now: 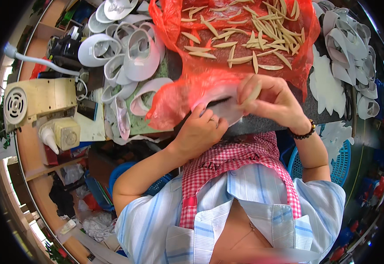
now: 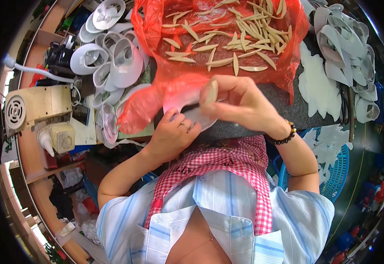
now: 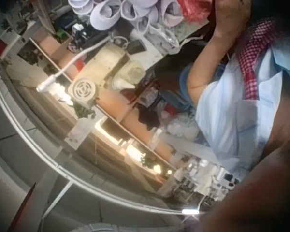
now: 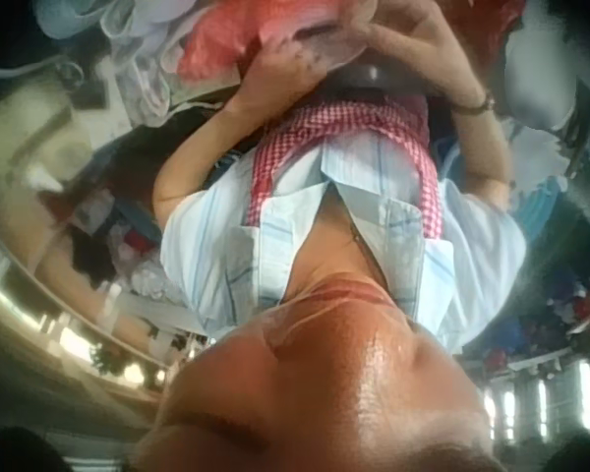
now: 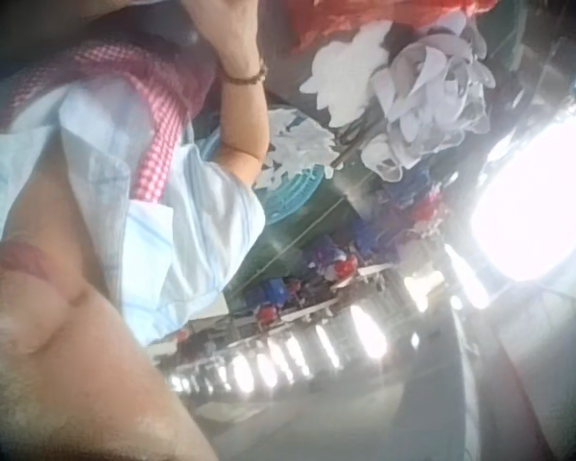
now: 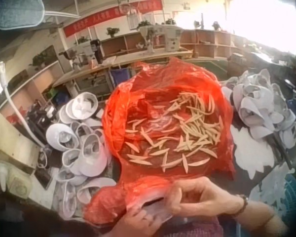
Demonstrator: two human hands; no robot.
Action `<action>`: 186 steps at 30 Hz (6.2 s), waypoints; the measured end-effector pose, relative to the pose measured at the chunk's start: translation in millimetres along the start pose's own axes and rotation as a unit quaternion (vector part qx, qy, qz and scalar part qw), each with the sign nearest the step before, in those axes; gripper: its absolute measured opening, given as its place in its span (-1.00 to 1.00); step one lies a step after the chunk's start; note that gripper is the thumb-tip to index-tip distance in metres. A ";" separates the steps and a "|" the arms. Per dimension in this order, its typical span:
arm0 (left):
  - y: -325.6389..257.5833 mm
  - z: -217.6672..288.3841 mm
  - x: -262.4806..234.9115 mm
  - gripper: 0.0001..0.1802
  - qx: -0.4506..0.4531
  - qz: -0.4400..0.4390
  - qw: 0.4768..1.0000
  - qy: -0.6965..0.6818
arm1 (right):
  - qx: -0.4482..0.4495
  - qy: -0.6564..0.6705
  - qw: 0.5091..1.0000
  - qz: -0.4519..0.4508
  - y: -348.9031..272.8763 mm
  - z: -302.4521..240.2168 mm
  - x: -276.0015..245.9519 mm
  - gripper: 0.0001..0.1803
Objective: Apply adhesive and assemble white shoe components and linings.
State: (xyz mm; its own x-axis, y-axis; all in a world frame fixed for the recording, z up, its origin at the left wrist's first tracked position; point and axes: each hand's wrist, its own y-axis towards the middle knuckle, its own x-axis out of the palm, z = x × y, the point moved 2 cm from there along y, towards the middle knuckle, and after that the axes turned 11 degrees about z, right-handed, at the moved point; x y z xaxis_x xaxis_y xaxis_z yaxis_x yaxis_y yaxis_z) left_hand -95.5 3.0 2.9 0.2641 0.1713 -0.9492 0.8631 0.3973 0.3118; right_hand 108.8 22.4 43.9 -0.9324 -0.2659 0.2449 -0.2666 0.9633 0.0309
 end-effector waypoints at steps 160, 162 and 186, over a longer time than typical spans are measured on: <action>-80.2 56.9 -0.9 -0.56 -0.450 0.382 0.385 -0.709 | 0.038 -0.212 0.975 -0.059 -18.1 74.2 74.0 -0.77; -81.7 57.6 -6.6 -0.56 -0.445 0.370 0.418 -0.700 | -0.037 -0.274 0.959 -0.056 -17.0 69.5 80.3 -0.80; -118.8 11.2 -14.3 -0.51 -0.476 0.301 0.670 -0.485 | -0.064 -0.198 0.973 -0.097 -23.4 26.1 59.4 -0.82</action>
State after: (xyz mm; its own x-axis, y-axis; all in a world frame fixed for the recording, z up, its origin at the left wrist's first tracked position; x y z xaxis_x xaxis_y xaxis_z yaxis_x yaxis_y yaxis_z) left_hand -197.0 -56.7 -21.1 0.9940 0.0760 -0.0782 -0.0682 0.9928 0.0983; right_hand 53.3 -16.8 32.4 -0.8956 -0.4114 -0.1693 -0.4375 0.8836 0.1670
